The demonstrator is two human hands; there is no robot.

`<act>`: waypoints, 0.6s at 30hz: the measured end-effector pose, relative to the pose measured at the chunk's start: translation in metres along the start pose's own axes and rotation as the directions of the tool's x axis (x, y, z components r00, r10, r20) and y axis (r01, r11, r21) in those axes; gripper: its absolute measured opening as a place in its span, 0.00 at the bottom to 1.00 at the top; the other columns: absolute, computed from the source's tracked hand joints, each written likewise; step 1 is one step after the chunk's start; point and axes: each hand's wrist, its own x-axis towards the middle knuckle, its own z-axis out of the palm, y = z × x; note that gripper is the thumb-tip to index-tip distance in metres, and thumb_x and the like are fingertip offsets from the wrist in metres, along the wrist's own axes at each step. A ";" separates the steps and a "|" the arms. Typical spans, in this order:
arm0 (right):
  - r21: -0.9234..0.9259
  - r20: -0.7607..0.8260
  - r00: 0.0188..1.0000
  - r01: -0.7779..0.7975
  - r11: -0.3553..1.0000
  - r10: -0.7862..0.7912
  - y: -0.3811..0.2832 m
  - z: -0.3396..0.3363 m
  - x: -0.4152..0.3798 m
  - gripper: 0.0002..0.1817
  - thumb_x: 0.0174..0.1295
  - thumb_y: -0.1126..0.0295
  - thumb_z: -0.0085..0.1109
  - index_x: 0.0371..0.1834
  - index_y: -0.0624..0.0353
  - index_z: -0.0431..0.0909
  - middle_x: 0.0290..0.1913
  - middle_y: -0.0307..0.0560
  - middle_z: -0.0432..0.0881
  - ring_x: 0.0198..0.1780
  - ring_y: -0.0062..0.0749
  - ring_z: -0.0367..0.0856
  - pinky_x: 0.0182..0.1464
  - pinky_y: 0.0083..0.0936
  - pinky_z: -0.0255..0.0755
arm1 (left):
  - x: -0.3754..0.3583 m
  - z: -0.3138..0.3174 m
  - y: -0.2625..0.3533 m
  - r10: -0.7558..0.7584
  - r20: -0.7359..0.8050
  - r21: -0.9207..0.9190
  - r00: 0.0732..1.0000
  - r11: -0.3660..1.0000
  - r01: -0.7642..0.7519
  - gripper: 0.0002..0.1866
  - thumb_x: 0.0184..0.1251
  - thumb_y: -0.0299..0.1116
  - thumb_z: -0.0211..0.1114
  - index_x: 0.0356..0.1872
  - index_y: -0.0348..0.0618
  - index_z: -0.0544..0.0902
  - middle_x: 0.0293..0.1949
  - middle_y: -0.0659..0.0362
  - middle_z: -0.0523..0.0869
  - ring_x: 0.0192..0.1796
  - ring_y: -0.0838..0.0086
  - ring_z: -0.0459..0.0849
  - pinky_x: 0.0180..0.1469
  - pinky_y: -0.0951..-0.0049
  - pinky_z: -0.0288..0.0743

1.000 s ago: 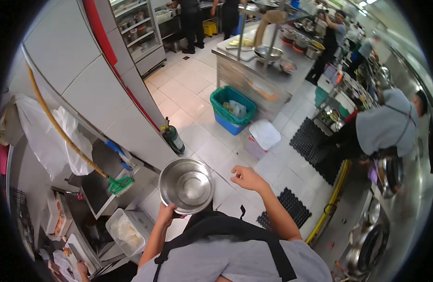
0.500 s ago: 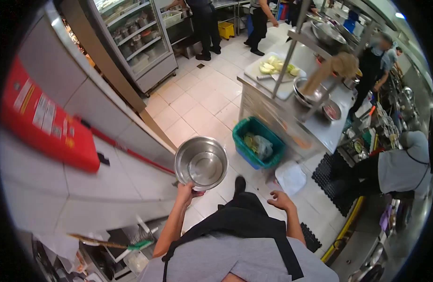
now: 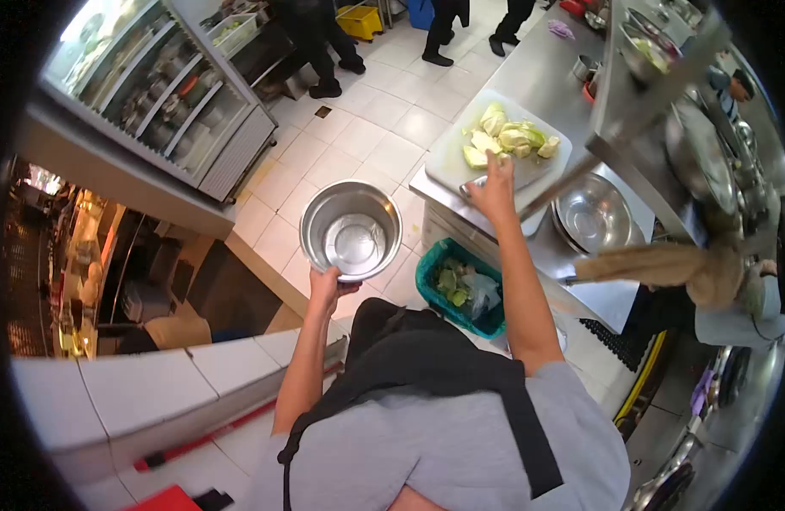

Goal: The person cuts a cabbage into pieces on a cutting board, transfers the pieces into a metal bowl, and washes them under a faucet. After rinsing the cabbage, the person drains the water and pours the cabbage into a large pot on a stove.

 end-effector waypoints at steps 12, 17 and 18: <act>-0.292 -0.350 0.881 -0.425 0.857 0.318 0.016 0.112 0.100 0.47 0.51 0.50 0.77 0.73 0.55 0.68 0.70 0.74 0.57 0.69 0.75 0.61 0.70 0.57 0.62 | 0.326 0.135 0.083 -0.106 0.278 0.268 0.955 0.963 0.029 0.34 0.62 0.20 0.52 0.70 0.39 0.51 0.54 0.35 0.77 0.31 0.51 0.90 0.24 0.60 0.90; -0.374 -0.426 0.880 -0.382 0.845 0.209 -0.013 0.157 0.114 0.36 0.51 0.55 0.78 0.64 0.55 0.77 0.60 0.63 0.68 0.61 0.63 0.67 0.64 0.54 0.64 | 0.373 0.178 0.098 -0.184 0.403 0.516 0.897 0.855 -0.056 0.37 0.65 0.23 0.55 0.72 0.34 0.48 0.52 0.34 0.78 0.28 0.54 0.89 0.24 0.65 0.88; -0.349 -0.457 0.869 -0.374 0.859 0.192 -0.020 0.165 0.120 0.34 0.52 0.56 0.77 0.62 0.56 0.78 0.58 0.61 0.70 0.60 0.60 0.68 0.63 0.53 0.64 | 0.379 0.182 0.101 -0.205 0.420 0.527 0.884 0.848 -0.054 0.36 0.65 0.23 0.55 0.72 0.34 0.48 0.52 0.34 0.79 0.28 0.54 0.89 0.25 0.65 0.88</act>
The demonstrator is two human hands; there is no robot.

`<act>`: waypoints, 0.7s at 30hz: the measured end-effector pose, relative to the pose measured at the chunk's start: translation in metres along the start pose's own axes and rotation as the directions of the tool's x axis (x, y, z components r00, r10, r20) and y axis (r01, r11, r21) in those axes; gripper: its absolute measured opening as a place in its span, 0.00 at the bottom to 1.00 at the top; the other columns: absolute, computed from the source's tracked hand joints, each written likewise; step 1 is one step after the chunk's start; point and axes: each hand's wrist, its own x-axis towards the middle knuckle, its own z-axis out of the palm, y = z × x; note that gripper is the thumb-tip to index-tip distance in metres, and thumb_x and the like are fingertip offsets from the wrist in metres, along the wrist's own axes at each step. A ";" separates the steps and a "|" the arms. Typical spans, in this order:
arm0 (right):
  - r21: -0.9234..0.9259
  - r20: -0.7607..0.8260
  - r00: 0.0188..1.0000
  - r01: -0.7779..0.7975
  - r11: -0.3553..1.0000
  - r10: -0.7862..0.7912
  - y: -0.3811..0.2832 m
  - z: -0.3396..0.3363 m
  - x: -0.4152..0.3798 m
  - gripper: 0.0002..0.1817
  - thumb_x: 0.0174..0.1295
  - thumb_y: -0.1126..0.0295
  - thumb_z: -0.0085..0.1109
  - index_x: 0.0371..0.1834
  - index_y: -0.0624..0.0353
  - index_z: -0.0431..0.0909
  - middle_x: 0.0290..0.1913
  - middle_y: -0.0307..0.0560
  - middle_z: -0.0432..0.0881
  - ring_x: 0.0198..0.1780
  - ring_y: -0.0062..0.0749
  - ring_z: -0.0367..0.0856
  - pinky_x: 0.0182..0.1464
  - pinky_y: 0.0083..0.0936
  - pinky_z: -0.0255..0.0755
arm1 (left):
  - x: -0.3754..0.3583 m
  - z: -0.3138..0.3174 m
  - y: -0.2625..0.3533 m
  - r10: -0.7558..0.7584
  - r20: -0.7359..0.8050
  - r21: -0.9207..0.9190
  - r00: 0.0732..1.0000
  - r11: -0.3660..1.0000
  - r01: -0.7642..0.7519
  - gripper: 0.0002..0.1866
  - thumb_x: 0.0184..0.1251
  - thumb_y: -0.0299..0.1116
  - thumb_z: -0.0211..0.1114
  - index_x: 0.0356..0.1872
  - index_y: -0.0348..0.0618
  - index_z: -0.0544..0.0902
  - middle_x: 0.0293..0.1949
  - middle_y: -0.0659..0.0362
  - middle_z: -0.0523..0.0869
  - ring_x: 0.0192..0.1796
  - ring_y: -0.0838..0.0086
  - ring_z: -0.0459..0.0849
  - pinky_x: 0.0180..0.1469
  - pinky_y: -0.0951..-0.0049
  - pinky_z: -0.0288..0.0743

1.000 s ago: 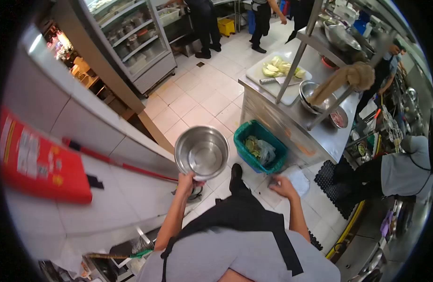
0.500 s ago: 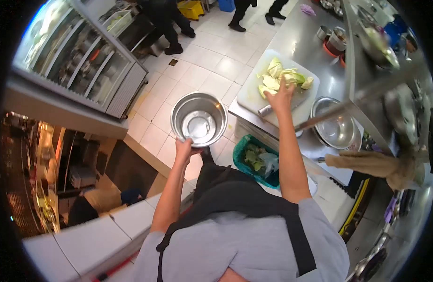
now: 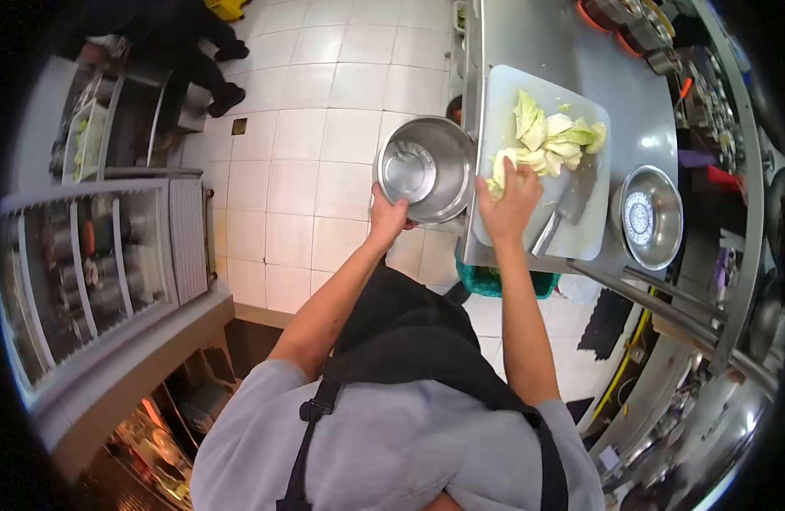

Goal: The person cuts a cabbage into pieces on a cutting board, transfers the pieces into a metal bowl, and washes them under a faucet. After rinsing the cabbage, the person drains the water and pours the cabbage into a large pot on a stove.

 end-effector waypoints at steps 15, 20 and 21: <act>-0.271 -0.158 0.915 -0.402 0.875 0.372 0.162 -0.027 0.143 0.41 0.61 0.38 0.66 0.68 0.60 0.76 0.66 0.68 0.73 0.70 0.59 0.69 0.71 0.43 0.64 | 0.051 -0.015 0.046 -0.130 0.287 0.040 0.949 0.992 0.124 0.27 0.66 0.25 0.51 0.65 0.33 0.54 0.44 0.37 0.83 0.28 0.57 0.90 0.27 0.65 0.87; -0.059 -0.001 0.892 -0.450 0.891 0.451 0.163 0.018 0.159 0.38 0.57 0.34 0.66 0.64 0.47 0.83 0.69 0.67 0.72 0.73 0.58 0.67 0.73 0.46 0.64 | 0.063 -0.010 0.056 -0.132 0.293 0.066 0.947 0.991 0.118 0.29 0.64 0.25 0.51 0.66 0.32 0.54 0.46 0.35 0.82 0.29 0.56 0.90 0.28 0.65 0.88; -0.059 0.001 0.893 -0.449 0.892 0.450 0.152 0.023 0.162 0.38 0.57 0.34 0.66 0.63 0.46 0.83 0.69 0.66 0.72 0.73 0.58 0.67 0.73 0.46 0.64 | 0.067 -0.008 0.059 -0.124 0.285 0.080 0.951 0.991 0.106 0.30 0.64 0.25 0.52 0.66 0.32 0.54 0.47 0.35 0.82 0.29 0.56 0.90 0.29 0.64 0.88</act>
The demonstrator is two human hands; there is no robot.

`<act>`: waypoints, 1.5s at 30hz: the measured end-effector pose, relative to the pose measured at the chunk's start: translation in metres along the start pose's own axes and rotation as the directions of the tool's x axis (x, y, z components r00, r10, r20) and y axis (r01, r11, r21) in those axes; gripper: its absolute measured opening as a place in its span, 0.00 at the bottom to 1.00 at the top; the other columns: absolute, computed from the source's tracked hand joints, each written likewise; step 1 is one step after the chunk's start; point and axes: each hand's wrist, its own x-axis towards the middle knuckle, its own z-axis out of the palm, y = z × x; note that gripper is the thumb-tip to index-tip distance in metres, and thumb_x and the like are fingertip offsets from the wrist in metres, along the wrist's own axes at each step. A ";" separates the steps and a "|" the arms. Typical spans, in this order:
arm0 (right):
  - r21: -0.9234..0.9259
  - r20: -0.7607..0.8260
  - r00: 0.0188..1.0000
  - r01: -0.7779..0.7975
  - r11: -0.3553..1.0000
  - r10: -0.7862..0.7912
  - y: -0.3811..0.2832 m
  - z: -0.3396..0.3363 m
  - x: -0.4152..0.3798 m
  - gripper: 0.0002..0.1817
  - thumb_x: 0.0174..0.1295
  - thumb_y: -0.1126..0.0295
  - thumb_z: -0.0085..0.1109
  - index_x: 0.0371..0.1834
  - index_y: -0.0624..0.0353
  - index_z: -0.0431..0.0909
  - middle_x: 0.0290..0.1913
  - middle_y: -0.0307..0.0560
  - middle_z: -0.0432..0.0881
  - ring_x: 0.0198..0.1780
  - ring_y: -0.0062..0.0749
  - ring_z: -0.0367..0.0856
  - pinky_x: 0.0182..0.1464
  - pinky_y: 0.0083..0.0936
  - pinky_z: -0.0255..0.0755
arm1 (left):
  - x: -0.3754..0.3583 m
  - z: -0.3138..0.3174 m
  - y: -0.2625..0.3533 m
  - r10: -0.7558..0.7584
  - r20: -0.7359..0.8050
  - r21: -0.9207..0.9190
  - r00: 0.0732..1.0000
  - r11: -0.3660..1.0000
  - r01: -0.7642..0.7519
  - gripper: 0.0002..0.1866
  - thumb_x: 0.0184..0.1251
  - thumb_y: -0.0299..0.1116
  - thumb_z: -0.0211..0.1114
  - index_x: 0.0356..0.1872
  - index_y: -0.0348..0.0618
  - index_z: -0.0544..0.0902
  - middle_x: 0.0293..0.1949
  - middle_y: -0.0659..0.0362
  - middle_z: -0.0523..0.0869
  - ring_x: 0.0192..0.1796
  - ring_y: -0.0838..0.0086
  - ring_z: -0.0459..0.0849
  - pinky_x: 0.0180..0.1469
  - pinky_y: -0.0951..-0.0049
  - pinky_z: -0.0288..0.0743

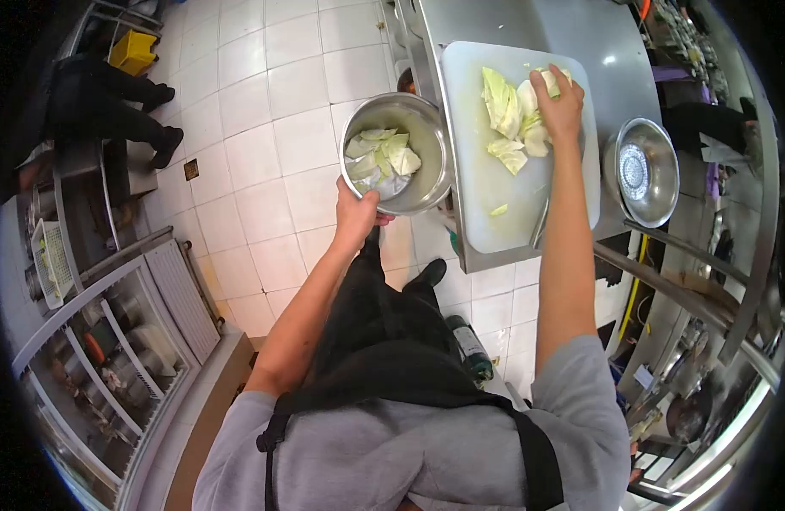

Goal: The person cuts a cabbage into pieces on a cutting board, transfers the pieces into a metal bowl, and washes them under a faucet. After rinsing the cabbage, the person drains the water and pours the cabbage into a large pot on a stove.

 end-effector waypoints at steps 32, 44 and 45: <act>0.470 0.191 0.830 0.391 0.792 -0.523 -0.160 0.017 -0.147 0.11 0.60 0.65 0.67 0.41 0.60 0.86 0.66 0.61 0.73 0.67 0.57 0.70 0.66 0.47 0.68 | 0.008 0.015 0.053 0.078 -0.015 0.175 0.997 0.982 -0.074 0.27 0.61 0.25 0.60 0.58 0.24 0.59 0.37 0.40 0.86 0.24 0.61 0.90 0.24 0.67 0.87; 0.134 -0.083 0.903 0.428 0.894 -0.421 -0.096 0.054 -0.113 0.30 0.53 0.56 0.74 0.59 0.56 0.81 0.66 0.55 0.76 0.69 0.60 0.66 0.72 0.55 0.59 | 0.018 0.011 0.056 0.147 0.018 0.151 0.989 0.977 -0.148 0.25 0.63 0.25 0.59 0.58 0.25 0.63 0.36 0.41 0.86 0.25 0.62 0.90 0.24 0.69 0.86; 0.140 -0.062 0.886 0.464 0.875 -0.460 -0.111 0.055 -0.117 0.27 0.53 0.58 0.74 0.56 0.57 0.82 0.64 0.55 0.76 0.68 0.59 0.68 0.71 0.53 0.61 | 0.020 0.012 0.057 0.158 0.021 0.165 0.987 0.973 -0.159 0.25 0.63 0.25 0.58 0.59 0.26 0.63 0.35 0.41 0.86 0.25 0.62 0.90 0.24 0.69 0.86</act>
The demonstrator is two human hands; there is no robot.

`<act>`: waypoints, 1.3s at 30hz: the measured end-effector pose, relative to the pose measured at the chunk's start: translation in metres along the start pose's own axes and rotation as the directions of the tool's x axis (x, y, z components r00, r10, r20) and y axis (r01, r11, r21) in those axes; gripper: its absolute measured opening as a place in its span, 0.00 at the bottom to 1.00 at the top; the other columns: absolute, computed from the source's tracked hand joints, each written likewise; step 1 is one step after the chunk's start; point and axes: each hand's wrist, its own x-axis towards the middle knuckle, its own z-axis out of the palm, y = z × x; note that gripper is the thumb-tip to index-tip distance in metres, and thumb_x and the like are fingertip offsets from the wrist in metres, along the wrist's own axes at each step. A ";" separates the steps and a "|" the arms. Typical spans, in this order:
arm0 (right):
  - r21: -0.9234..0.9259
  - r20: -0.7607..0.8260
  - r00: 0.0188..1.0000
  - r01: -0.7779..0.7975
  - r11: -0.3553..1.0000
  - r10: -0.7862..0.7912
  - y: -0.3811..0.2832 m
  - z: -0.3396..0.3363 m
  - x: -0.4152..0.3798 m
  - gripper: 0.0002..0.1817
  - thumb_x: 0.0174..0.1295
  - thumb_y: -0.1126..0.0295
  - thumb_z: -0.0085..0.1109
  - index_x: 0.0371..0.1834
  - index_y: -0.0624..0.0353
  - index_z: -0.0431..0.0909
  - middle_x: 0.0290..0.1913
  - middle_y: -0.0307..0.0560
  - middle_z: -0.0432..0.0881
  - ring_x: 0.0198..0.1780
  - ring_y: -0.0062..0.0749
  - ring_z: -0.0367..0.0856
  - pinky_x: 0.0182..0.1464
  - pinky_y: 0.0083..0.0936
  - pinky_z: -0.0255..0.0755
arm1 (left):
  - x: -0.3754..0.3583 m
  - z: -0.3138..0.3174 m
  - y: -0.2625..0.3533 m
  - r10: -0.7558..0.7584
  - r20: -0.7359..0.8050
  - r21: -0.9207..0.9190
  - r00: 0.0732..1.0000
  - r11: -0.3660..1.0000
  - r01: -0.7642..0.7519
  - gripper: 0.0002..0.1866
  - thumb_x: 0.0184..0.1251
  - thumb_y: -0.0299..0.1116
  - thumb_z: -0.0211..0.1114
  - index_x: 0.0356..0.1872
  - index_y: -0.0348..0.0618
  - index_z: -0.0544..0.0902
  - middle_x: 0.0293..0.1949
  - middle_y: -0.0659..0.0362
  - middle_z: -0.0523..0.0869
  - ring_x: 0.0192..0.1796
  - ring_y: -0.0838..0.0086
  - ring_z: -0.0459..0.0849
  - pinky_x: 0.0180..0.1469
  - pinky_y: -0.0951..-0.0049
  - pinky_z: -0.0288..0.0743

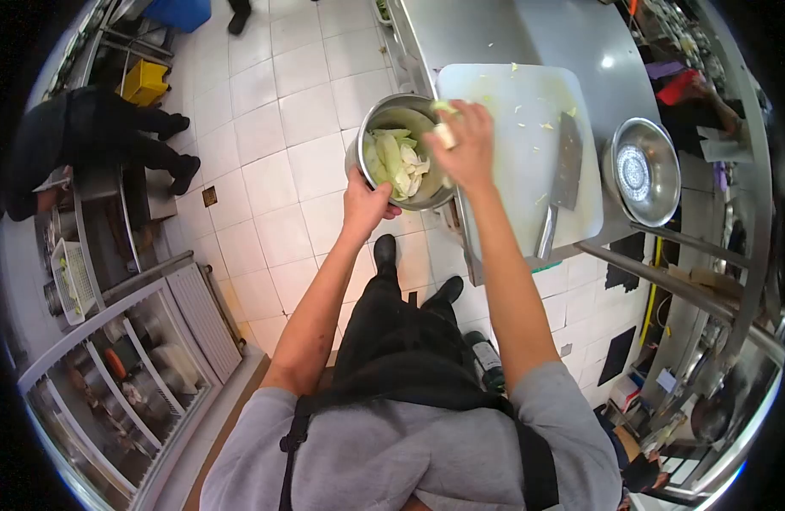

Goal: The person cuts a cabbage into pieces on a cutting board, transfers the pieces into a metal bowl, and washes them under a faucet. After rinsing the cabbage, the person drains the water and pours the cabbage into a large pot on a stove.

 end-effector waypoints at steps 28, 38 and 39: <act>-0.100 0.834 0.526 -0.160 0.982 0.170 -0.138 0.133 -0.113 0.13 0.65 0.65 0.55 0.45 0.52 0.89 0.54 0.51 0.86 0.54 0.47 0.85 0.52 0.40 0.80 | -0.085 -0.049 -0.025 -0.110 0.057 0.038 0.992 0.993 0.108 0.34 0.60 0.22 0.56 0.71 0.28 0.60 0.41 0.39 0.85 0.26 0.61 0.90 0.23 0.70 0.87; 0.032 0.917 0.398 0.006 0.999 -0.031 -0.134 0.118 -0.136 0.17 0.60 0.66 0.59 0.49 0.59 0.87 0.51 0.57 0.87 0.58 0.51 0.86 0.53 0.42 0.82 | -0.103 -0.047 -0.037 -0.146 0.097 -0.009 0.984 0.989 0.148 0.31 0.60 0.21 0.54 0.67 0.27 0.62 0.40 0.39 0.85 0.26 0.59 0.90 0.24 0.68 0.89; 0.008 0.933 0.359 -0.037 0.999 0.006 -0.137 0.110 -0.130 0.16 0.61 0.66 0.59 0.49 0.58 0.88 0.51 0.56 0.87 0.58 0.49 0.85 0.54 0.40 0.82 | -0.103 -0.047 -0.039 -0.157 0.101 -0.009 0.982 0.987 0.159 0.30 0.60 0.21 0.54 0.66 0.27 0.62 0.40 0.38 0.85 0.26 0.59 0.90 0.24 0.68 0.89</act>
